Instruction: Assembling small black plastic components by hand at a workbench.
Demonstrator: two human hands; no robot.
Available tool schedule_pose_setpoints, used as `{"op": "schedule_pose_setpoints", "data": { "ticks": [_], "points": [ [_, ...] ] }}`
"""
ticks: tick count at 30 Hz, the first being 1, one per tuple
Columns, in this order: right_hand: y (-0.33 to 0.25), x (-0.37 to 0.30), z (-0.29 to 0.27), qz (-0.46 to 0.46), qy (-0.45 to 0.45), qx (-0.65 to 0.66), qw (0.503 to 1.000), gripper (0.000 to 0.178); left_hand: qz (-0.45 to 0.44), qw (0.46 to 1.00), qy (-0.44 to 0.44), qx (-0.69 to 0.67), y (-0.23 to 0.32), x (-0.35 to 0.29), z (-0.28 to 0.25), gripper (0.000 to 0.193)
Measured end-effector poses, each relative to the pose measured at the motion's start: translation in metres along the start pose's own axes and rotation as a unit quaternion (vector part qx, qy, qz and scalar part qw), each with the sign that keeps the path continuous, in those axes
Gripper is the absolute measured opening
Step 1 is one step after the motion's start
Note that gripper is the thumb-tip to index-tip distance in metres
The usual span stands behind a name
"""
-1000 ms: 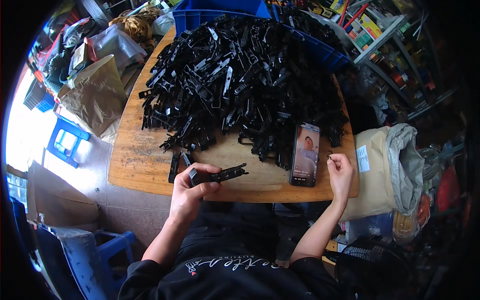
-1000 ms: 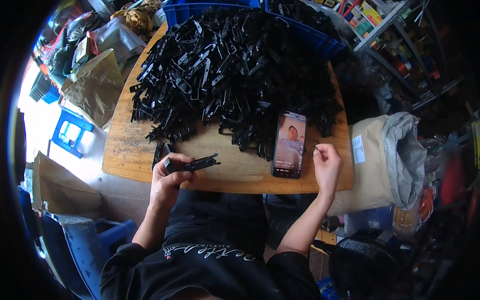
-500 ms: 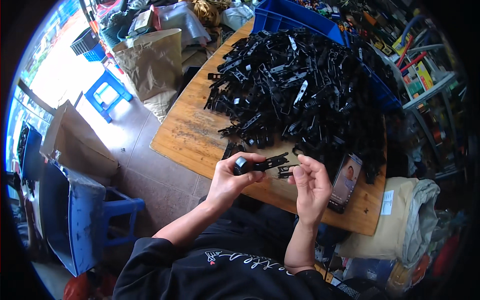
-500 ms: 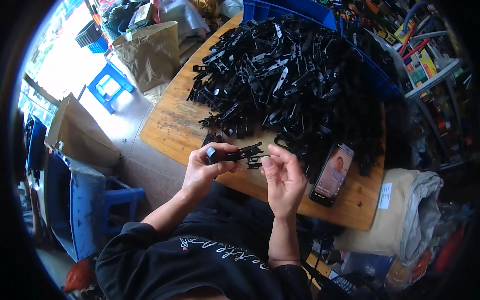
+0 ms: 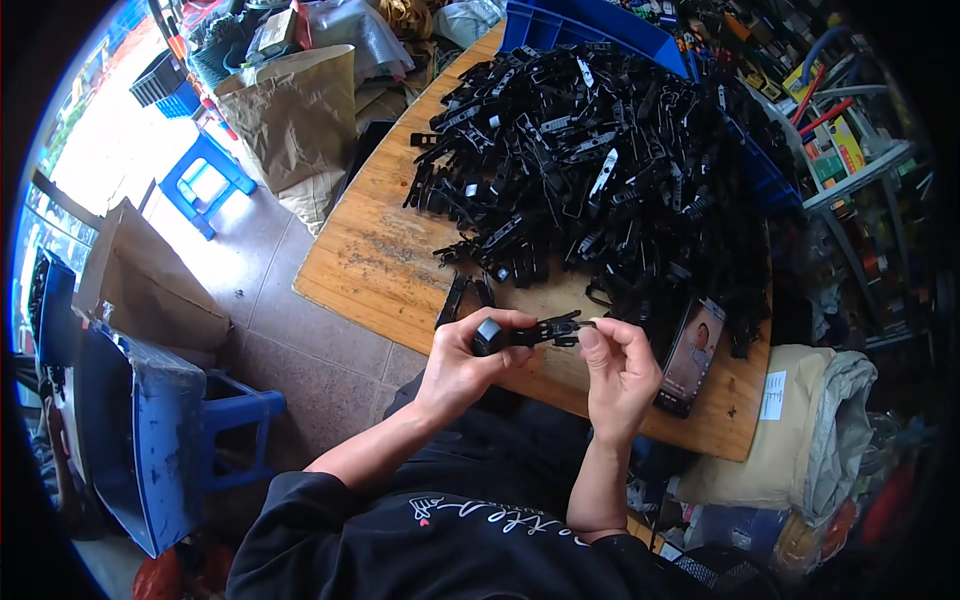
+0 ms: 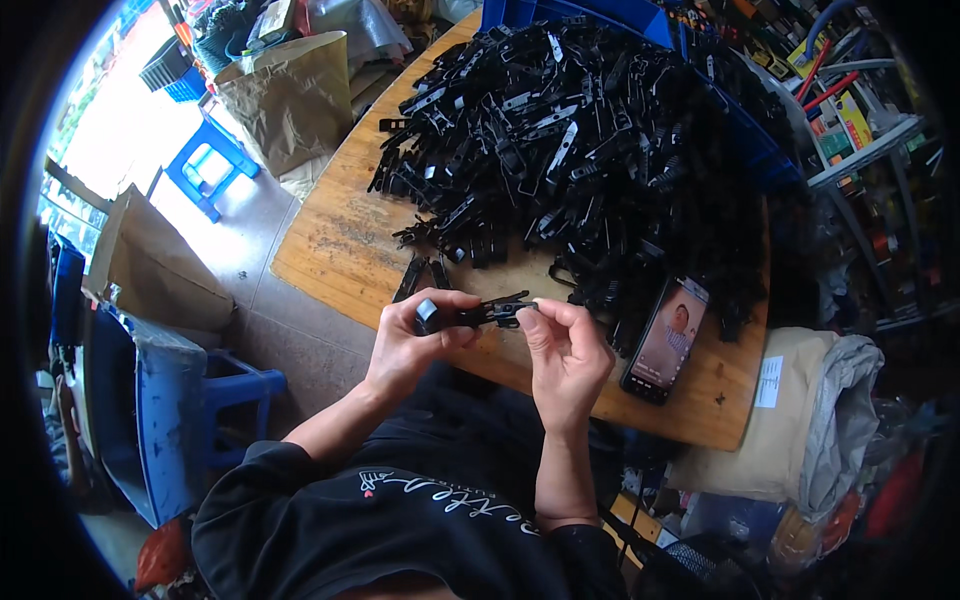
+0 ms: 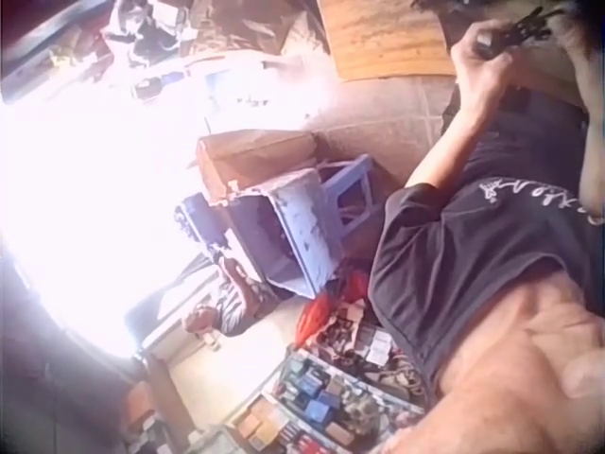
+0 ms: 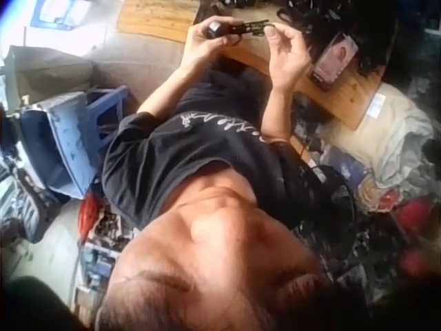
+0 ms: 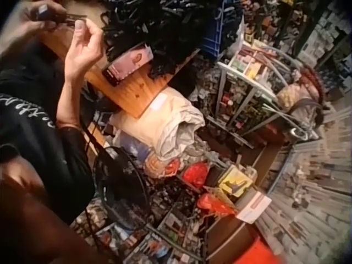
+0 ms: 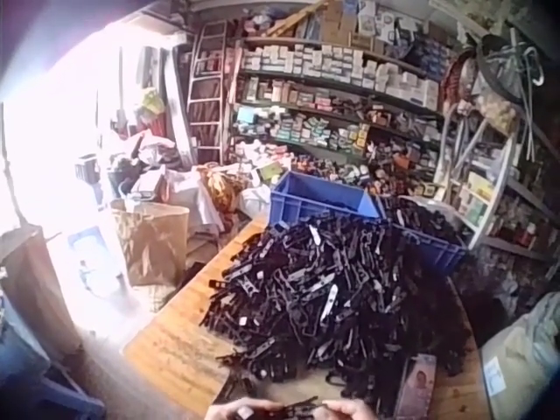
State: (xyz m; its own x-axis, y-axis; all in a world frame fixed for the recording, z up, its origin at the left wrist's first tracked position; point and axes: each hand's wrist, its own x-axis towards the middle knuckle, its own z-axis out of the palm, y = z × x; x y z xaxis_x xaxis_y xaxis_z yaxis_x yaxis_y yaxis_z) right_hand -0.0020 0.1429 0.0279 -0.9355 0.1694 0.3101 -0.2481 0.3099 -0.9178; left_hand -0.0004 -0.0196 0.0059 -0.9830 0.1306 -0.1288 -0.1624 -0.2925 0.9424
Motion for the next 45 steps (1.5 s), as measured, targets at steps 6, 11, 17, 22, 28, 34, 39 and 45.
{"op": "schedule_pose_setpoints", "data": {
  "ticks": [6, 11, 17, 22, 28, 34, 39, 45],
  "points": [
    [0.004, -0.011, 0.013, -0.057, -0.004, -0.085, 0.995, 0.020, 0.006, 1.000, 0.003, -0.016, 0.000, -0.006, 0.008, 0.033],
    [-0.007, -0.021, 0.010, 0.048, -0.083, -0.105, 0.990, 0.030, -0.067, 0.996, -0.013, -0.052, -0.003, -0.015, -0.002, 0.031],
    [0.021, 0.032, -0.021, -0.187, 0.042, -0.412, 0.891, 0.016, -0.029, 0.995, 0.022, -0.091, -0.002, -0.012, -0.009, 0.031],
    [0.027, 0.040, -0.016, -0.184, -0.023, -0.362, 0.913, 0.010, -0.039, 0.998, 0.004, -0.057, 0.000, -0.005, -0.008, 0.037],
    [0.019, 0.025, -0.020, -0.007, -0.078, -0.074, 0.994, 0.009, -0.020, 0.998, 0.007, -0.067, 0.005, 0.003, -0.006, 0.042],
    [0.035, 0.021, -0.022, 0.221, -0.101, 0.404, 0.882, 0.012, -0.020, 0.997, 0.009, -0.072, 0.002, 0.007, -0.005, 0.043],
    [0.039, 0.021, -0.022, 0.241, -0.126, 0.463, 0.843, 0.014, -0.030, 0.996, 0.015, -0.080, 0.004, 0.006, -0.005, 0.043],
    [0.006, 0.005, -0.005, 0.150, -0.082, 0.386, 0.906, 0.031, -0.062, 0.988, -0.033, -0.139, 0.007, 0.005, -0.004, 0.041]
  ]
}}
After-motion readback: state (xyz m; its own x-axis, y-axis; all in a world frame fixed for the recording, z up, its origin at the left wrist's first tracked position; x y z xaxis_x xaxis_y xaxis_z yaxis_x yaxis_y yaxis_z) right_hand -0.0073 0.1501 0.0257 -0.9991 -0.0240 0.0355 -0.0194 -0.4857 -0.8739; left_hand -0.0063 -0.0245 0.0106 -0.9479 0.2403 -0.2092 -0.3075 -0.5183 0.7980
